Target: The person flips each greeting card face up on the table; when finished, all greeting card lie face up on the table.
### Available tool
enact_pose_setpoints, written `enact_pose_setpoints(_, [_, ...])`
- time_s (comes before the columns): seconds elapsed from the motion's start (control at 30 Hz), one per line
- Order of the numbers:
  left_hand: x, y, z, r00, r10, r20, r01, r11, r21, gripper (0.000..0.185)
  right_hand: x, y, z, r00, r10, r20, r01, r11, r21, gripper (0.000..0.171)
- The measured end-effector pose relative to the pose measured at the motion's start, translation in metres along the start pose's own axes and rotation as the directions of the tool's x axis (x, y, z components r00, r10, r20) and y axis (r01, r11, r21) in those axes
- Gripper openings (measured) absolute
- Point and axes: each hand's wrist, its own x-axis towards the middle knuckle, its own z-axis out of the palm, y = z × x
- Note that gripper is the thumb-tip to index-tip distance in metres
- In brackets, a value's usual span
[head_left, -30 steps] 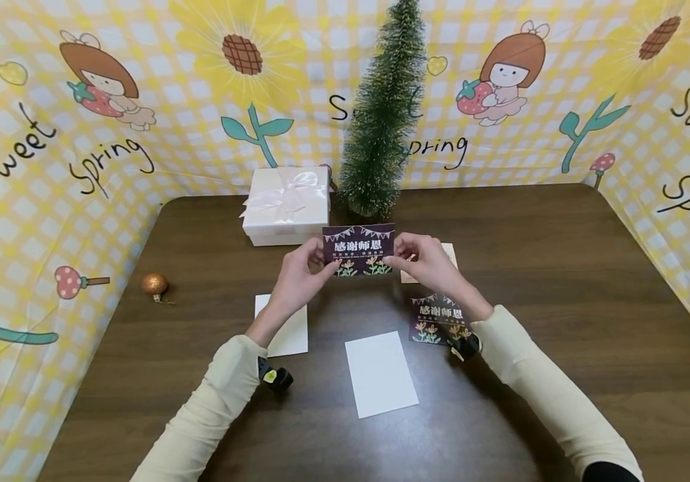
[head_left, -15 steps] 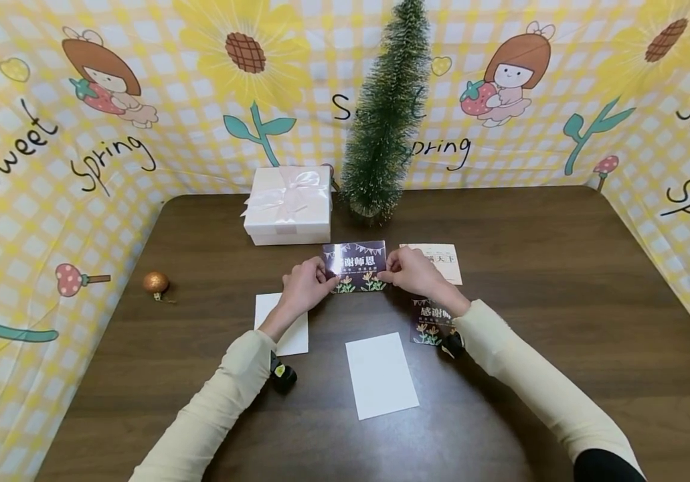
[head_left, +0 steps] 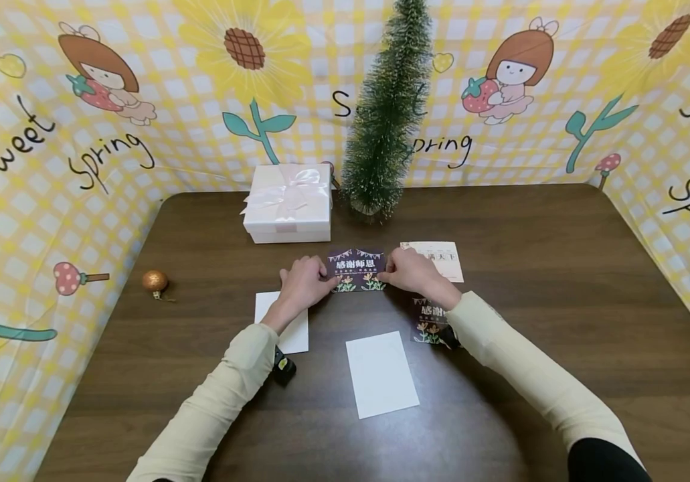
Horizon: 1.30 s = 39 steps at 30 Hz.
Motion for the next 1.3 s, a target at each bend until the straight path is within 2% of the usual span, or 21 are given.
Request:
enact_pose_setpoints(0.17, [0.002, 0.002, -0.001, 1.000, -0.001, 0.020, 0.001, 0.999, 0.037, 0.038, 0.002, -0.001, 0.000, 1.000, 0.005, 0.000, -0.005, 0.999, -0.046, 0.046])
enact_pose_setpoints(0.27, [0.002, 0.002, -0.001, 1.000, 0.026, 0.008, -0.026, 1.000, 0.003, 0.035, 0.001, -0.001, 0.000, 0.999, -0.018, -0.029, 0.017, 0.999, -0.039, 0.037])
enact_pose_setpoints(0.33, [0.000, 0.001, -0.002, 0.997, 0.075, -0.007, -0.075, 0.997, -0.036, 0.029, -0.002, -0.001, 0.000, 0.997, -0.059, -0.055, 0.058, 0.998, -0.019, 0.028])
enact_pose_setpoints(0.4, [-0.004, 0.001, -0.003, 0.987, 0.159, -0.026, -0.160, 0.985, -0.071, 0.021, -0.008, -0.001, 0.000, 0.989, -0.119, -0.088, 0.120, 0.993, 0.005, 0.021])
enact_pose_setpoints(0.47, [-0.012, 0.001, -0.004, 0.964, 0.264, -0.033, -0.266, 0.961, -0.070, 0.013, -0.017, -0.002, 0.001, 0.974, -0.197, -0.113, 0.200, 0.980, 0.015, 0.021])
enact_pose_setpoints(0.53, [-0.023, 0.001, -0.005, 0.926, 0.376, -0.023, -0.376, 0.926, -0.027, 0.007, -0.030, -0.002, 0.004, 0.949, -0.290, -0.123, 0.292, 0.956, -0.002, 0.025])
enact_pose_setpoints(0.6, [-0.037, 0.003, -0.006, 0.886, 0.464, 0.009, -0.464, 0.885, 0.026, 0.008, -0.046, -0.002, 0.007, 0.914, -0.392, -0.107, 0.391, 0.920, -0.030, 0.033])
enact_pose_setpoints(0.7, [-0.058, 0.006, -0.006, 0.833, 0.548, 0.082, -0.554, 0.825, 0.110, 0.014, -0.070, 0.000, 0.013, 0.847, -0.529, -0.053, 0.521, 0.846, -0.113, 0.048])
enact_pose_setpoints(0.77, [-0.071, 0.008, -0.006, 0.801, 0.583, 0.136, -0.598, 0.786, 0.155, 0.018, -0.084, 0.001, 0.019, 0.806, -0.592, -0.012, 0.583, 0.797, -0.159, 0.056])
enact_pose_setpoints(0.83, [-0.083, 0.010, -0.005, 0.769, 0.611, 0.189, -0.639, 0.743, 0.201, 0.023, -0.098, 0.002, 0.023, 0.785, -0.618, 0.024, 0.610, 0.767, -0.199, 0.064])
enact_pose_setpoints(0.9, [-0.092, 0.011, -0.003, 0.739, 0.634, 0.227, -0.673, 0.698, 0.242, 0.027, -0.110, 0.002, 0.027, 0.776, -0.629, 0.053, 0.624, 0.752, -0.214, 0.071])
enact_pose_setpoints(1.0, [-0.102, 0.012, 0.000, 0.712, 0.652, 0.260, -0.702, 0.649, 0.294, 0.030, -0.124, 0.003, 0.031, 0.776, -0.626, 0.078, 0.625, 0.745, -0.233, 0.079])
enact_pose_setpoints(1.17, [-0.111, 0.012, 0.005, 0.688, 0.660, 0.300, -0.723, 0.589, 0.362, 0.030, -0.137, 0.003, 0.035, 0.779, -0.619, 0.101, 0.621, 0.740, -0.259, 0.089])
enact_pose_setpoints(1.3, [-0.113, 0.011, 0.006, 0.679, 0.663, 0.317, -0.730, 0.562, 0.388, 0.030, -0.142, 0.003, 0.038, 0.790, -0.597, 0.142, 0.611, 0.741, -0.280, 0.094])
